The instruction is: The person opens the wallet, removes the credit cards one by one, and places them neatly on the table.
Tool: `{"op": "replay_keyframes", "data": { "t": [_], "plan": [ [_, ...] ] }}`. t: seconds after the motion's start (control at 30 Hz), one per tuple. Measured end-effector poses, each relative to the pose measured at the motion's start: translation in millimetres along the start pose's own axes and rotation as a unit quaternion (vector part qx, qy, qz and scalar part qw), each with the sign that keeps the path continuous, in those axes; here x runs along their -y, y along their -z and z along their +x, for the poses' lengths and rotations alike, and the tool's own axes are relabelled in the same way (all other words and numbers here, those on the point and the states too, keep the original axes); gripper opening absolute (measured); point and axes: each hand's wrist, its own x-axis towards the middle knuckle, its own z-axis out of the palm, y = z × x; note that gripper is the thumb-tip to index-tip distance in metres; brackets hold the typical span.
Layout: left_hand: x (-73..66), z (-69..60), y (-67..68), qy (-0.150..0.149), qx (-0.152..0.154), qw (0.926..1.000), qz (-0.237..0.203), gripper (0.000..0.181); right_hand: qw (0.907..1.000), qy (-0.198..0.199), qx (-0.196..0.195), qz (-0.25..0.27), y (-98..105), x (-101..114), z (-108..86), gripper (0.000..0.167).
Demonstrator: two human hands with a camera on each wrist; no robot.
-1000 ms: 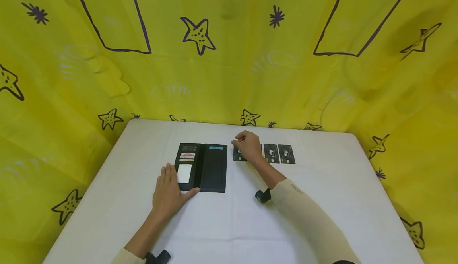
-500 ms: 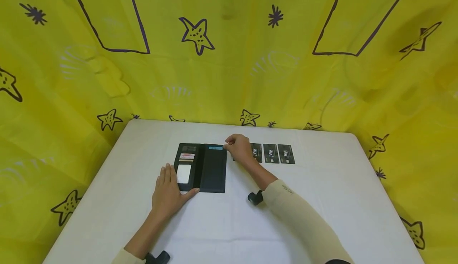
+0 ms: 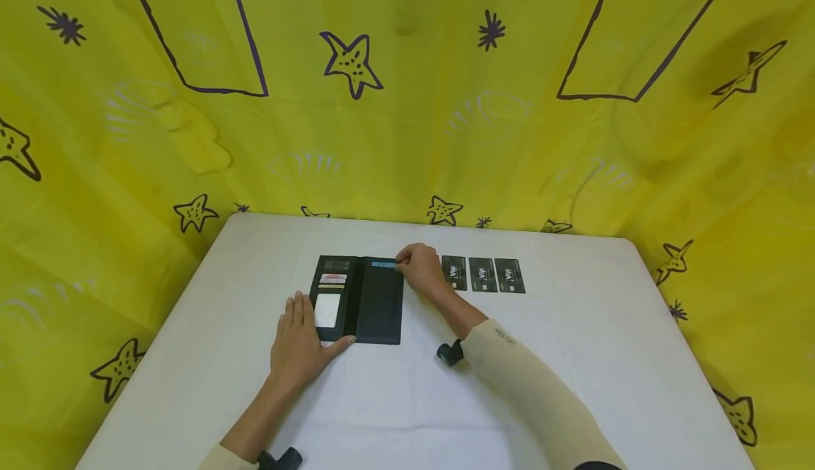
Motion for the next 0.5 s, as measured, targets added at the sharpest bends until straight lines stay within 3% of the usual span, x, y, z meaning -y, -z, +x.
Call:
{"op": "replay_keyframes", "data": {
  "t": [0.23, 0.5],
  "plan": [
    [-0.2, 0.5, -0.8, -0.004, -0.004, 1.0, -0.003, 0.125, 0.9995, -0.005, 0.012, -0.029, -1.3, -4.6, 2.2, 0.004],
    [-0.3, -0.6, 0.9, -0.004, -0.003, 1.0, -0.002, 0.125, 0.9993, -0.005, 0.032, -0.016, -0.5, -6.6, 5.5, 0.005]
  ]
}}
